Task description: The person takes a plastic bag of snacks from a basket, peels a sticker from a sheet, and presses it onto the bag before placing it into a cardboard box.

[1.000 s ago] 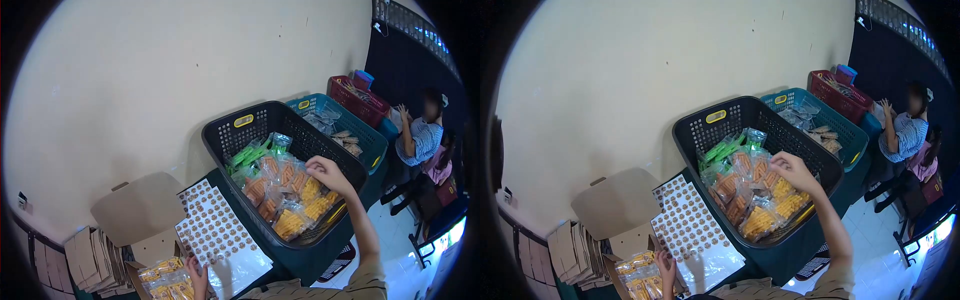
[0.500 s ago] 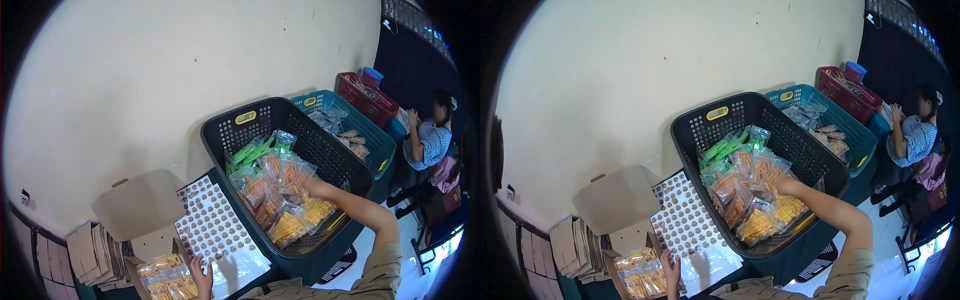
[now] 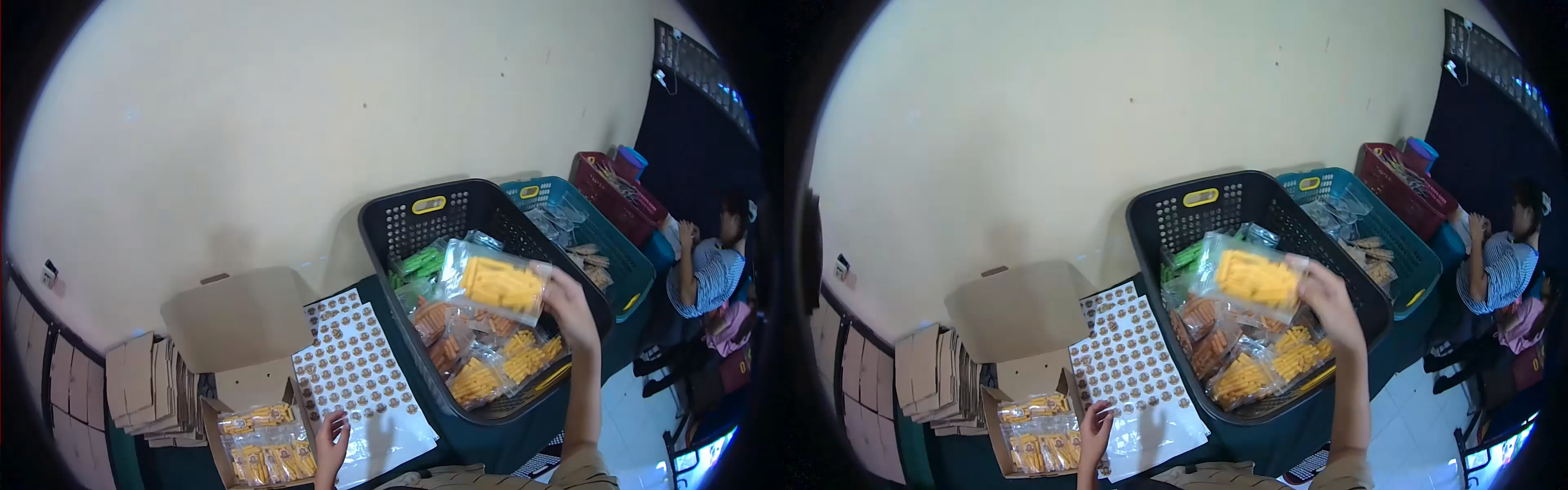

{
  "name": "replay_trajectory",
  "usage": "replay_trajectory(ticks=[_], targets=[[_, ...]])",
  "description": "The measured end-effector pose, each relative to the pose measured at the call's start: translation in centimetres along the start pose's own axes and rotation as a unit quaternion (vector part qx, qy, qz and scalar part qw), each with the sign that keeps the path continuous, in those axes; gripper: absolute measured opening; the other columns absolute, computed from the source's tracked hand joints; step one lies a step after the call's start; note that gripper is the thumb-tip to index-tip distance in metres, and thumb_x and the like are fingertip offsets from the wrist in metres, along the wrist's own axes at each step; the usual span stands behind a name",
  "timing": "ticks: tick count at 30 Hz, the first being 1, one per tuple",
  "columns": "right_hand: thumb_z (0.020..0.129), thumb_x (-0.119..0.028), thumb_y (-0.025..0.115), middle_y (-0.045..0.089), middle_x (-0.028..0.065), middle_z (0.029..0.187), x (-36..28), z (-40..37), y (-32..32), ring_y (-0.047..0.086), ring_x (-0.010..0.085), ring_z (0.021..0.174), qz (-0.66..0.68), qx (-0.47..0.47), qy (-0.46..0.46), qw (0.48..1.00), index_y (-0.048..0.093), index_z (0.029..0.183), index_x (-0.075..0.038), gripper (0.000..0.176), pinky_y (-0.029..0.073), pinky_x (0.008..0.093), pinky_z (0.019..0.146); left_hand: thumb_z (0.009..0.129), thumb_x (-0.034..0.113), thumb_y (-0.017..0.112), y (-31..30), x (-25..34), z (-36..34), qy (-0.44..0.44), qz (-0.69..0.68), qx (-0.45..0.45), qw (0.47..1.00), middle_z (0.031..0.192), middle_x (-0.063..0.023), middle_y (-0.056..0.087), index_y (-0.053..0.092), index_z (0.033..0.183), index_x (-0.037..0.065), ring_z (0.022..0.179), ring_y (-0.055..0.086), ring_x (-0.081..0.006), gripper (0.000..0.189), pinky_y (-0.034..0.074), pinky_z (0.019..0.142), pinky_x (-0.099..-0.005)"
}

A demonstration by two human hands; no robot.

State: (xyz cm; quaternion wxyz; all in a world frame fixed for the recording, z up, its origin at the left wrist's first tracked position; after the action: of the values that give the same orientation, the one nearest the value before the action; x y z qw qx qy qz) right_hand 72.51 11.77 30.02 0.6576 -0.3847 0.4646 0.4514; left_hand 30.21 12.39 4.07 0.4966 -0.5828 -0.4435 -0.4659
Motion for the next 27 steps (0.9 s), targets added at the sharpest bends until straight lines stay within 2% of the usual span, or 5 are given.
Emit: replay_trajectory(ticks=[6,8,10,14,27], targets=[[0.084,-0.003,0.048,0.054,0.0101,0.108,0.1,-6.8,11.7,0.051,0.0115,0.097,0.112,-0.112,0.054,0.986,0.039,0.12,0.006,0.038,0.039,0.0239,0.084,0.085,0.006,0.05,3.6,7.4,-1.5,-0.034,-0.197,-0.143,0.969,0.112,-0.0142,0.051,0.04,0.118,0.0,0.103,0.051,-0.0216,0.035,0.04,0.088,-0.0306],[0.086,-0.001,0.045,0.053,0.0105,0.11,0.8,-8.4,16.0,0.05,0.0117,0.099,0.183,-0.166,0.083,0.965,0.038,0.12,0.006,0.036,0.038,0.0238,0.085,0.086,0.008,0.048,4.8,9.9,-2.0,0.015,-0.266,-0.212,0.94,0.118,-0.0162,0.046,0.03,0.125,0.0,0.107,0.048,-0.0248,0.044,0.039,0.092,-0.0351],[0.087,-0.001,0.043,0.051,0.0097,0.112,1.1,-9.7,19.6,0.049,0.0103,0.099,0.203,-0.22,0.082,0.951,0.038,0.121,0.006,0.035,0.038,0.0228,0.084,0.086,0.011,0.05,4.5,10.2,-2.2,0.053,-0.339,-0.162,0.925,0.118,-0.0141,0.045,0.029,0.125,-0.001,0.108,0.047,-0.0243,0.046,0.039,0.091,-0.0362],[0.087,-0.002,0.046,0.052,0.0071,0.107,4.9,-12.1,23.8,0.049,0.0088,0.098,0.208,-0.255,0.107,0.938,0.04,0.12,0.007,0.035,0.038,0.0215,0.084,0.083,0.016,0.056,3.0,7.2,-2.3,-0.053,-0.334,-0.045,0.94,0.109,-0.0077,0.051,0.038,0.118,0.001,0.098,0.051,-0.0129,0.042,0.041,0.084,-0.0262],[0.084,-0.001,0.051,0.055,0.0098,0.107,8.8,-13.2,28.4,0.053,0.0121,0.097,0.254,-0.274,0.174,0.911,0.045,0.115,0.006,0.033,0.043,0.0243,0.083,0.079,0.009,0.061,-1.5,5.2,-3.0,-0.116,-0.318,-0.019,0.941,0.095,-0.0079,0.057,0.045,0.107,-0.003,0.084,0.054,-0.0096,0.034,0.043,0.072,-0.0215]])
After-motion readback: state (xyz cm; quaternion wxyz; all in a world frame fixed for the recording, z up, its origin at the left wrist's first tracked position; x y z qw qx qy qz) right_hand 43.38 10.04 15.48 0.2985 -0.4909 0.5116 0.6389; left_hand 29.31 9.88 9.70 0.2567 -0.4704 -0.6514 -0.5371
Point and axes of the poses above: each hand's wrist, its own z-axis towards the middle knuckle, its own y-axis out of the palm, x = y × z, the point moved 10 cm from there along z, towards the middle knuckle
